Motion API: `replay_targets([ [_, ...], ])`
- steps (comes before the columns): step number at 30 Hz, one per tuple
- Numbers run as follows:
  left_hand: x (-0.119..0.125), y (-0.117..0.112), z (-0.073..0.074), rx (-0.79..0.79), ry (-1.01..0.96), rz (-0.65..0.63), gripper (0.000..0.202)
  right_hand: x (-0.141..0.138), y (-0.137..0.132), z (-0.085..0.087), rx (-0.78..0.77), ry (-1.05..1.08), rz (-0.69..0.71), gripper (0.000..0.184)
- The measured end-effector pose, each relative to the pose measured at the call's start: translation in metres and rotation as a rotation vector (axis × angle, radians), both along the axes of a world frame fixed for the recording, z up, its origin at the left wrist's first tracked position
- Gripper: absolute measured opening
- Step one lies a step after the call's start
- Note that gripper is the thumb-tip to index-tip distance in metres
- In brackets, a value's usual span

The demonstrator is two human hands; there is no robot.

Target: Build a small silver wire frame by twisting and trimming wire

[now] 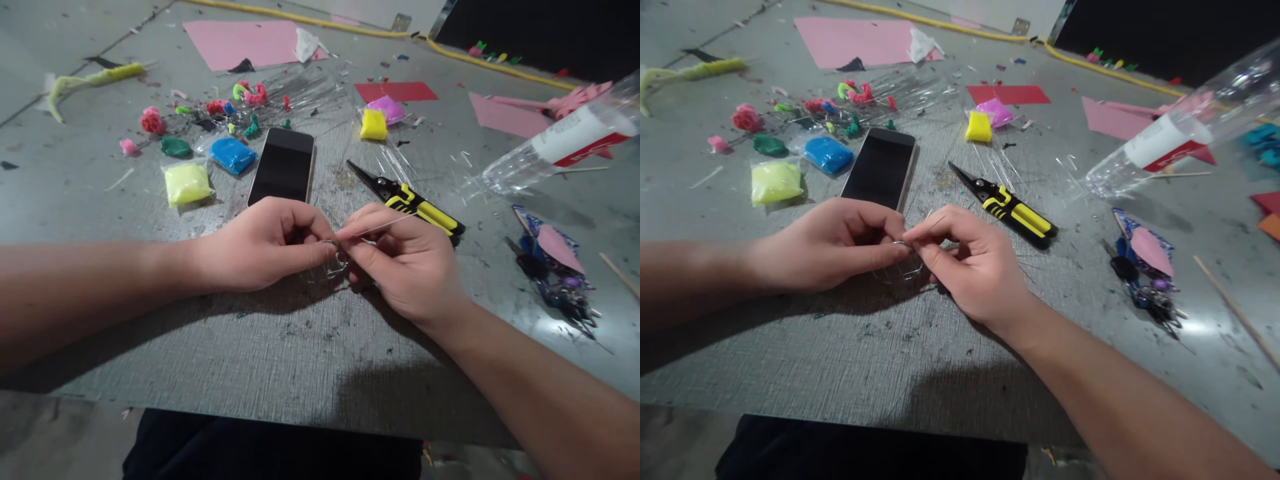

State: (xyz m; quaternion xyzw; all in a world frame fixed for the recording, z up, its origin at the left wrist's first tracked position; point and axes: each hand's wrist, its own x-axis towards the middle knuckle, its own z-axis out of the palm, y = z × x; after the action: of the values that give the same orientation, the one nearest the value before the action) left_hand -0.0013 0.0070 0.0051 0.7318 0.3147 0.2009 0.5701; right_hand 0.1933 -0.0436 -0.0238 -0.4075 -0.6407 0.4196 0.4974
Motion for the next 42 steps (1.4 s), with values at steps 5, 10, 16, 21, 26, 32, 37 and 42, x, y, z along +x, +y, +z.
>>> replay_targets([
  [5, 0.000, -0.001, 0.000, 0.023, 0.012, 0.027, 0.011, 0.001, 0.002, 0.000, -0.063, 0.087, 0.055, 0.009],
  [10, 0.000, -0.004, -0.003, 0.068, 0.055, 0.018, 0.009, 0.004, 0.004, 0.000, -0.118, 0.072, 0.024, 0.012],
  [16, 0.000, -0.005, -0.006, 0.212, 0.136, 0.026, 0.010, 0.004, 0.006, 0.001, -0.172, 0.072, -0.028, 0.031],
  [21, -0.002, -0.006, -0.008, 0.347, 0.154, 0.017, 0.006, 0.007, 0.004, 0.002, -0.104, 0.048, 0.027, 0.027],
  [26, -0.002, -0.007, -0.009, 0.364, 0.174, 0.016, 0.007, 0.012, 0.004, 0.001, -0.063, -0.066, 0.065, 0.028],
  [32, -0.001, -0.006, -0.006, 0.339, 0.146, 0.099, 0.010, 0.013, 0.008, 0.001, 0.234, -0.314, -0.093, 0.008],
  [37, 0.001, -0.005, -0.001, 0.188, 0.119, 0.209, 0.010, 0.013, 0.007, 0.007, 0.366, -0.504, -0.049, 0.013],
  [42, 0.000, -0.006, -0.002, 0.149, 0.053, 0.228, 0.009, 0.011, 0.000, 0.009, 0.238, -0.457, 0.024, 0.013],
])
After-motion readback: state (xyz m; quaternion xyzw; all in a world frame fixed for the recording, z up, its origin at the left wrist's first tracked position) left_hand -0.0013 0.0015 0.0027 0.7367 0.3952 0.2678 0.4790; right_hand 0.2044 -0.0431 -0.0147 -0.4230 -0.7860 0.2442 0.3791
